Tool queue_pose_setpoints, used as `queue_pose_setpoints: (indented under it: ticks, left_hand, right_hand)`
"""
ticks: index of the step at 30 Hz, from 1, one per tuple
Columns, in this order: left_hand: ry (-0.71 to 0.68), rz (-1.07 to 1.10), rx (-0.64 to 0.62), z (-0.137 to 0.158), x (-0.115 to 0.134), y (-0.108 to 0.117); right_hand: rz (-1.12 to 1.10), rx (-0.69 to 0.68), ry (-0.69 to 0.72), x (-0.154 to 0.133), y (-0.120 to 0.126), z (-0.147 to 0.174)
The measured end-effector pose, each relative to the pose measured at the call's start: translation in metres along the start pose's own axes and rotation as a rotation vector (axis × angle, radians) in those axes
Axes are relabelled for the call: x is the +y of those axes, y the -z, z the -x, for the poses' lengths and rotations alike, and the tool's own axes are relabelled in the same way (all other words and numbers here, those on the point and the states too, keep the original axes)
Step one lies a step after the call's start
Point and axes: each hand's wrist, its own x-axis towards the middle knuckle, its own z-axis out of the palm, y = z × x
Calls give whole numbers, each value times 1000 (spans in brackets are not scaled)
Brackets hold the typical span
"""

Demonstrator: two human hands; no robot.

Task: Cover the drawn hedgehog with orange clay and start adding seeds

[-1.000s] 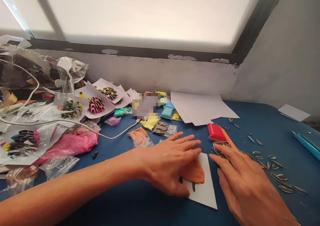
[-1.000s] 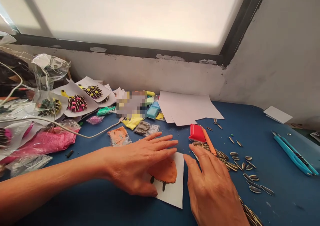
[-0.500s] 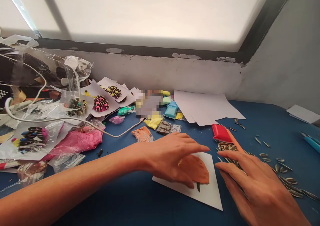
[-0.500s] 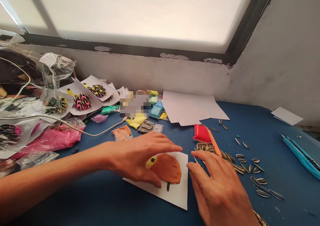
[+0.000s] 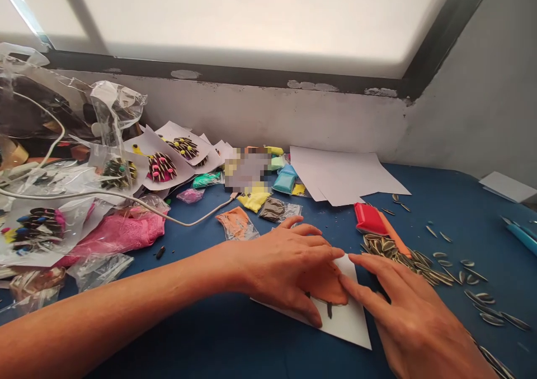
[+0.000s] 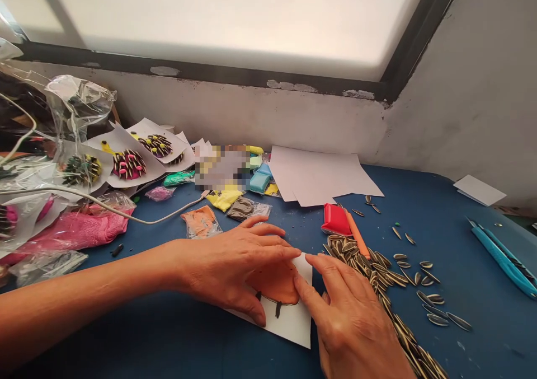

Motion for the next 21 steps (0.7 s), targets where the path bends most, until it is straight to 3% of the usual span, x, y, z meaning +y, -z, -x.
queue_pose_setpoints:
  ticks: [15,21]
  left_hand:
    - [-10,39,3,-1,0,0]
    - [2,24,3,0,-2,-1]
  right_hand:
    - [116,79,20,5,-3,2]
    - [128,38,29,7,-14,4]
